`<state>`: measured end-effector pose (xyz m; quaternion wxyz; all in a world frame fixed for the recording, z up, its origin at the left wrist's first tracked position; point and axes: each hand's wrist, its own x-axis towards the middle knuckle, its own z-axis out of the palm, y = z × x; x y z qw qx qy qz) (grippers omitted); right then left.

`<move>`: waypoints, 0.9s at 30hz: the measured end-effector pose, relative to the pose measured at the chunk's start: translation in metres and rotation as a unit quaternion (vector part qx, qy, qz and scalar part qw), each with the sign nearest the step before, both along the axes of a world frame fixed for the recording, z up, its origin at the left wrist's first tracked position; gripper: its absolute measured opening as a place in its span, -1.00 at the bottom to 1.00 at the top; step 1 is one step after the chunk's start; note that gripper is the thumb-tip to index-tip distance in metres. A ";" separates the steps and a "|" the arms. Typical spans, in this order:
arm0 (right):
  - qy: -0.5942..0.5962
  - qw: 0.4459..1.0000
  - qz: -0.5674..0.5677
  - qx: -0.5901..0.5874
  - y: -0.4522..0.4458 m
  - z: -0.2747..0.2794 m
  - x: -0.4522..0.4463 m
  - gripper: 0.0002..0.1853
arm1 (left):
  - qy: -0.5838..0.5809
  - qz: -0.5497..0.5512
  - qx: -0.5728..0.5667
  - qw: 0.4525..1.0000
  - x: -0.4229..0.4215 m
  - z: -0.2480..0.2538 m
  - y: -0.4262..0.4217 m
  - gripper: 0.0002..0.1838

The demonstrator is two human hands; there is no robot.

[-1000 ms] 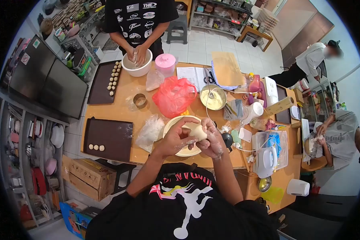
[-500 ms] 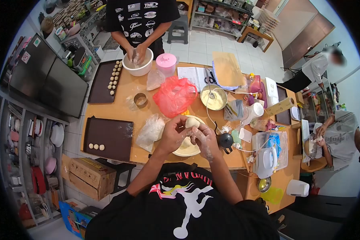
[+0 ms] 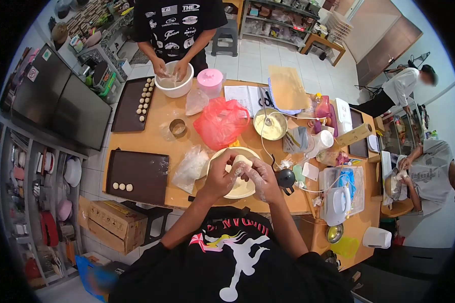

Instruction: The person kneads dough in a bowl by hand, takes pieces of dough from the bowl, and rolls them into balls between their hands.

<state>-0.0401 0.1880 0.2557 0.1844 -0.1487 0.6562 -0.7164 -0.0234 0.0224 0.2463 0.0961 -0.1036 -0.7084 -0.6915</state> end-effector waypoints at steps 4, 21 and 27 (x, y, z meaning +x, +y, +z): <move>-0.037 0.999 -0.026 0.027 -0.003 0.006 0.000 -0.73 | 0.045 0.042 -0.070 0.996 0.000 -0.001 0.003 -0.73; -0.183 0.959 0.016 -0.217 0.011 0.010 0.001 -0.80 | -0.144 -0.076 0.249 0.955 0.003 0.000 0.012 -0.63; -0.183 0.937 -0.037 -0.296 -0.007 0.008 0.001 -0.79 | -0.060 -0.030 0.199 0.978 -0.006 0.010 0.027 -0.65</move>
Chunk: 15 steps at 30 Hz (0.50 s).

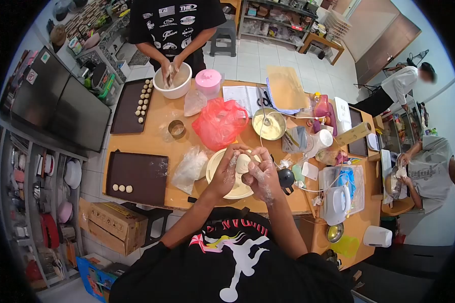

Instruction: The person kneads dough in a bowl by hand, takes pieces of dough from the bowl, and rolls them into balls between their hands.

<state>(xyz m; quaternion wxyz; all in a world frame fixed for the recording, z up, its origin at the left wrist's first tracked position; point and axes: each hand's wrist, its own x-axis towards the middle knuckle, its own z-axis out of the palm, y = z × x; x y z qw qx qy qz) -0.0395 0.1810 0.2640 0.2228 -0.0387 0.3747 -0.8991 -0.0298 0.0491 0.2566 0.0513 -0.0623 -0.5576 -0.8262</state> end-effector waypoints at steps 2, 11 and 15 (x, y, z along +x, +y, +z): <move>-0.006 0.996 -0.041 0.078 -0.003 -0.007 -0.001 -0.79 | 0.016 0.001 0.024 1.000 0.000 -0.003 0.002 -0.66; -0.086 0.995 0.002 0.058 -0.009 -0.027 0.012 -0.68 | 0.063 0.083 -0.033 0.994 -0.002 -0.032 0.007 -0.68; -0.047 0.997 0.042 0.035 -0.005 -0.036 0.010 -0.70 | -0.031 -0.008 -0.016 0.999 0.000 -0.026 -0.007 -0.71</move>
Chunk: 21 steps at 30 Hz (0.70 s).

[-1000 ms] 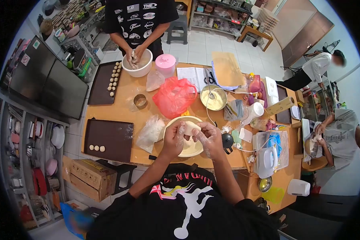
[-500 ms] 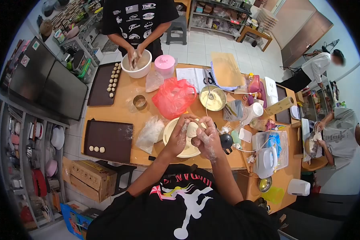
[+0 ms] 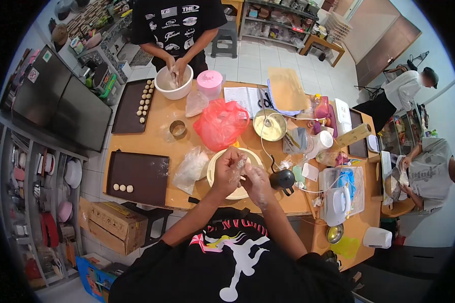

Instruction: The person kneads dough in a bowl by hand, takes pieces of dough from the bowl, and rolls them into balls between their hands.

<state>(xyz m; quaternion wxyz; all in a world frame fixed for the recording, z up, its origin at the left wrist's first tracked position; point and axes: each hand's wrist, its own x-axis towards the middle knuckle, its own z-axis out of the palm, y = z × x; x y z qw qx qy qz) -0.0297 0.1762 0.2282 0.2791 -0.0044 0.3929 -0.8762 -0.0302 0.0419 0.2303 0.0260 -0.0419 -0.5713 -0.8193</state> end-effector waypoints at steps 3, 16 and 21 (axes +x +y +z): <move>0.102 0.981 0.009 0.163 0.003 -0.005 -0.001 -0.75 | -0.056 -0.035 0.108 0.992 0.001 -0.002 0.001 -0.71; 0.469 0.700 -0.125 0.524 -0.006 0.027 0.007 -0.66 | -0.201 -0.030 0.393 0.897 -0.003 0.012 0.012 -0.51; 0.562 0.650 -0.085 0.505 0.016 0.057 0.001 -0.60 | -0.182 -0.025 0.380 0.907 -0.011 -0.010 0.006 -0.72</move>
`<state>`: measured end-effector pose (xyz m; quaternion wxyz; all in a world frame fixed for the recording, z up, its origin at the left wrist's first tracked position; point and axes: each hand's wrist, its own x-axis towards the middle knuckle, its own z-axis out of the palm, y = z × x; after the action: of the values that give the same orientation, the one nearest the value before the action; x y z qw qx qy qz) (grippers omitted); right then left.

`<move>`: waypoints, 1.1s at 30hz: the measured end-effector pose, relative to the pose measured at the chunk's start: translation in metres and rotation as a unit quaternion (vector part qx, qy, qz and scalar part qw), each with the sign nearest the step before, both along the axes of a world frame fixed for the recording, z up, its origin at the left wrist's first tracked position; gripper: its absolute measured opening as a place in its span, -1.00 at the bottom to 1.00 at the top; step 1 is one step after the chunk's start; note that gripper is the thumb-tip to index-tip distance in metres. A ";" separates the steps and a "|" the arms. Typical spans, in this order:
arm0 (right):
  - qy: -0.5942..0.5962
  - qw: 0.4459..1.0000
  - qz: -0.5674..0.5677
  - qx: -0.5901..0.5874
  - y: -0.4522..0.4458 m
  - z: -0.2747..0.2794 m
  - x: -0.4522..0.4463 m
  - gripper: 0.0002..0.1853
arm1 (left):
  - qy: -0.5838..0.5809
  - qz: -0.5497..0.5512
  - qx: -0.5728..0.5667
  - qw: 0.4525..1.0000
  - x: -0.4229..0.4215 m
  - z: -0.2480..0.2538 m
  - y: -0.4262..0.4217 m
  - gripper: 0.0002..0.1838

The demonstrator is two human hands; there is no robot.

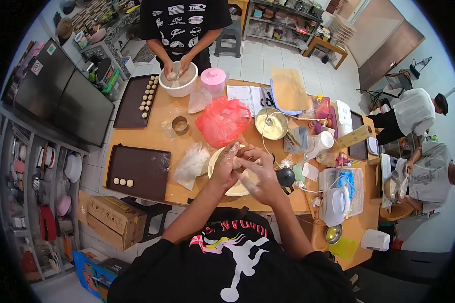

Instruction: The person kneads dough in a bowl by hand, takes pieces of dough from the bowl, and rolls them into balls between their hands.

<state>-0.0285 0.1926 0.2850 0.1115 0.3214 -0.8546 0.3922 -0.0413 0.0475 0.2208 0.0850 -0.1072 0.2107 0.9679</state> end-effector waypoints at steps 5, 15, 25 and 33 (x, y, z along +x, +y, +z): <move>-0.095 0.964 -0.101 -0.227 0.021 0.002 -0.030 -0.70 | 0.050 -0.068 0.105 0.991 0.002 -0.027 -0.009 -0.80; -0.088 0.980 -0.031 -0.175 -0.004 -0.009 -0.054 -0.52 | 0.066 -0.077 0.080 0.992 0.006 0.004 0.005 -0.78; -0.065 0.988 0.035 -0.134 -0.051 -0.028 -0.041 -0.21 | 0.030 -0.010 0.014 0.999 -0.002 -0.025 0.030 -0.54; -0.065 0.994 -0.052 -0.076 -0.029 -0.066 -0.054 -0.33 | 0.003 -0.051 0.047 0.998 0.017 0.016 0.019 -0.18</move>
<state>-0.0829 0.1638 0.2195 0.1002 0.2410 -0.8431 0.4701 -0.0245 0.0667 0.2364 0.1389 -0.0889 0.1703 0.9715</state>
